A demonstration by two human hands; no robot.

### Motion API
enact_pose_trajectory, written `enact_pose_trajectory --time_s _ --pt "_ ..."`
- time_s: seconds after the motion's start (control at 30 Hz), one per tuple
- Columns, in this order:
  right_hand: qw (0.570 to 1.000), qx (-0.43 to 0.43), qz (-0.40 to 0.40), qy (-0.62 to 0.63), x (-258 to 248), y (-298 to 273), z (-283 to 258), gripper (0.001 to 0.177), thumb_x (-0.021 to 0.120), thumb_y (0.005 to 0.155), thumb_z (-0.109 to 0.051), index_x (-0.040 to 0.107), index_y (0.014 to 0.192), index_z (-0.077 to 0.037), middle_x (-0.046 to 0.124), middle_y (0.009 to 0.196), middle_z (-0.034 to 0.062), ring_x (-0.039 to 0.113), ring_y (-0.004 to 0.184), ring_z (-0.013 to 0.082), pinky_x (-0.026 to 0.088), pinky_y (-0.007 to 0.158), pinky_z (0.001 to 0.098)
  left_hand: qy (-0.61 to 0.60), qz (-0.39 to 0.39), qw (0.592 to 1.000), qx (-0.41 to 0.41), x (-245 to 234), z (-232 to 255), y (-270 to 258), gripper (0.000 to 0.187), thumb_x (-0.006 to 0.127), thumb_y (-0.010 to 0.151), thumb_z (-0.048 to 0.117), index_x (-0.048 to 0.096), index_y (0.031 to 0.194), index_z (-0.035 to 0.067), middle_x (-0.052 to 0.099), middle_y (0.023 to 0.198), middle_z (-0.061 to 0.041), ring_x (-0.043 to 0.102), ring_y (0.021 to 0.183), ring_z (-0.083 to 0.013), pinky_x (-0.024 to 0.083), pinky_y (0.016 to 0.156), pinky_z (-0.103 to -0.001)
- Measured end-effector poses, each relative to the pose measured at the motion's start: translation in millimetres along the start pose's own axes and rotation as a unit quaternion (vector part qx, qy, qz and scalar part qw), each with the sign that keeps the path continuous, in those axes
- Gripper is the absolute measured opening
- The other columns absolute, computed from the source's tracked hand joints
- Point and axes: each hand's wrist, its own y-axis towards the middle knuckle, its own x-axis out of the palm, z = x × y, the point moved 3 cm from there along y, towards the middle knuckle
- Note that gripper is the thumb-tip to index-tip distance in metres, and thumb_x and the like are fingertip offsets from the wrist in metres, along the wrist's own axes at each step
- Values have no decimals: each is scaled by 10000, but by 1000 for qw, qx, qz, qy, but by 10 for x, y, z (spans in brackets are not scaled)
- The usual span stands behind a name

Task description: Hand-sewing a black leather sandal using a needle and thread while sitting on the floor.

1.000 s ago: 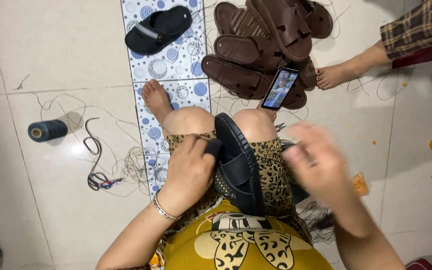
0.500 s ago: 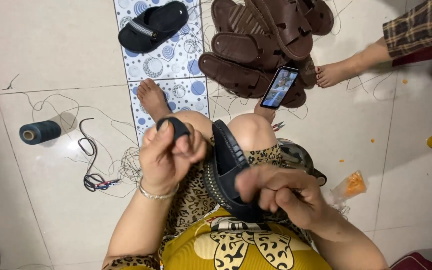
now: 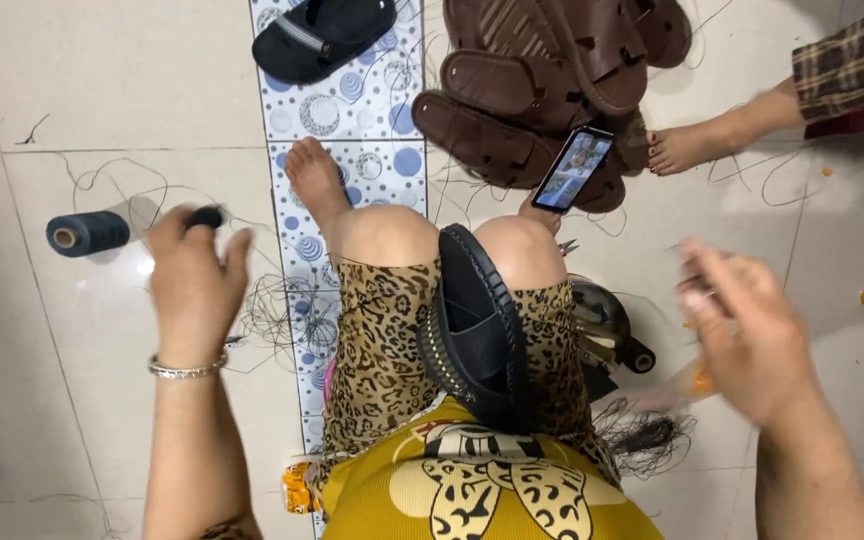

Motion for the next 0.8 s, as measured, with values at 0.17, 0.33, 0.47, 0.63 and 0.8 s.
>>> enact_pose_trajectory --time_s 0.17,0.33,0.47,0.63,0.8 --pt "973 -149 -174 38 142 71 -789 583 644 844 -92 578 1385 -298 639 882 -53 495 477 51 440 388 214 -420 -46 882 209 -349 1238 163 301 774 843 145 690 1102 17 654 1238 -156 643 1154 -306 510 1043 -418" --pt "960 -198 -195 -24 142 161 -996 584 671 792 -58 643 1335 -270 590 763 -75 485 454 75 420 396 269 -363 -133 835 392 -240 1810 167 421 778 836 265 680 1175 37 629 1374 -111 559 1324 -285 417 1138 -452" --pt "959 -159 -235 18 176 198 -933 645 662 766 7 656 1334 -299 534 663 -71 432 442 80 382 396 269 -362 -152 806 443 -230 1898 214 196 772 814 229 708 801 44 658 1209 -84 573 1144 -284 466 982 -395" --pt "957 -126 -260 -11 165 205 -904 709 676 740 -11 640 1360 -351 535 654 -65 446 436 94 371 384 284 -383 -157 796 441 -246 1911 241 189 794 781 209 696 829 55 664 1117 -55 575 1068 -258 480 941 -379" --pt "914 -105 -342 -192 178 189 -891 738 642 793 -144 489 1461 -420 569 807 -35 586 491 164 505 455 344 -388 -138 795 446 -216 1950 248 200 816 754 198 679 822 69 651 1063 -33 562 1045 -255 454 985 -393"
